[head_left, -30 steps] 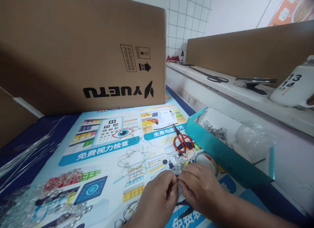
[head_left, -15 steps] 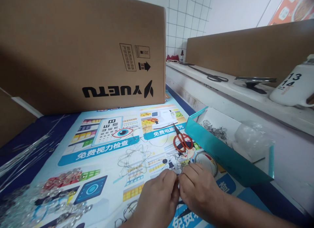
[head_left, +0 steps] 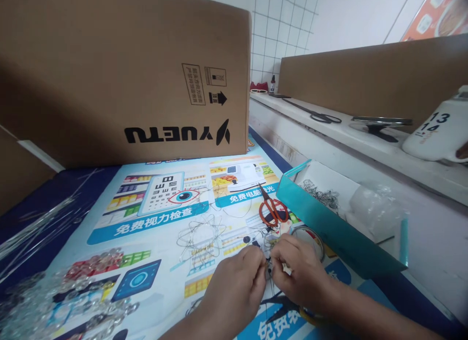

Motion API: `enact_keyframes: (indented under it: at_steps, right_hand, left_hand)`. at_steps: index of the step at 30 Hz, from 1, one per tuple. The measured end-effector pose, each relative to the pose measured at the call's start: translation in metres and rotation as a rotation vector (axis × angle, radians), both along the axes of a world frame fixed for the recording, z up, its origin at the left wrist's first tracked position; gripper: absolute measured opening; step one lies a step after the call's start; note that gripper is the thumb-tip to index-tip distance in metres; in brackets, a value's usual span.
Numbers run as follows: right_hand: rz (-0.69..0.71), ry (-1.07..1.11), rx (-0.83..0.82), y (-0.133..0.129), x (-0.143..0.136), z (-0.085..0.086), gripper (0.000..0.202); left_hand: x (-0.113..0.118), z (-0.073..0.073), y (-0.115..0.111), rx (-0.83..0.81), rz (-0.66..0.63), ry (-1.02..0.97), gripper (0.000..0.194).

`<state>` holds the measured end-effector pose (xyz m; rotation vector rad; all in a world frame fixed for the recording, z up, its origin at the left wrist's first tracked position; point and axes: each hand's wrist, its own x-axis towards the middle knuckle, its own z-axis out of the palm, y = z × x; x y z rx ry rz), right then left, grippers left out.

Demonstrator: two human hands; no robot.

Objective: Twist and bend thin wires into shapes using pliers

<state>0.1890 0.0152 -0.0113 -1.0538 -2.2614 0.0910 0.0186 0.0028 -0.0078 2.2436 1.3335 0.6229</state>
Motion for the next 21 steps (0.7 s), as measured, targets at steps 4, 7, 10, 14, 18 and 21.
enact_keyframes:
  at_steps: [4,7,10,14,18,21]
  right_hand:
    - [0.036,0.034,-0.059,-0.002,0.0,-0.003,0.01]
    - [-0.023,0.133,-0.279,0.005,0.001,0.004,0.013]
    - [0.093,0.301,-0.738,0.012,0.004,0.014,0.011]
    - [0.206,0.24,-0.733,0.016,0.01,0.014,0.011]
    - [0.203,0.047,-0.162,0.015,0.016,0.009,0.011]
    - [0.2,-0.076,0.075,0.012,0.02,0.015,0.016]
  left_hand:
    - [-0.002,-0.002,0.0,-0.034,-0.017,0.014,0.014]
    - [-0.002,0.003,0.002,-0.058,-0.047,-0.045,0.013]
    - [-0.004,0.008,0.004,-0.122,-0.008,-0.109,0.012]
    - [-0.006,0.007,0.005,-0.172,-0.012,-0.162,0.013]
    - [-0.007,0.005,0.006,-0.195,-0.002,-0.176,0.014]
    - [-0.006,0.004,0.005,-0.204,-0.009,-0.176,0.013]
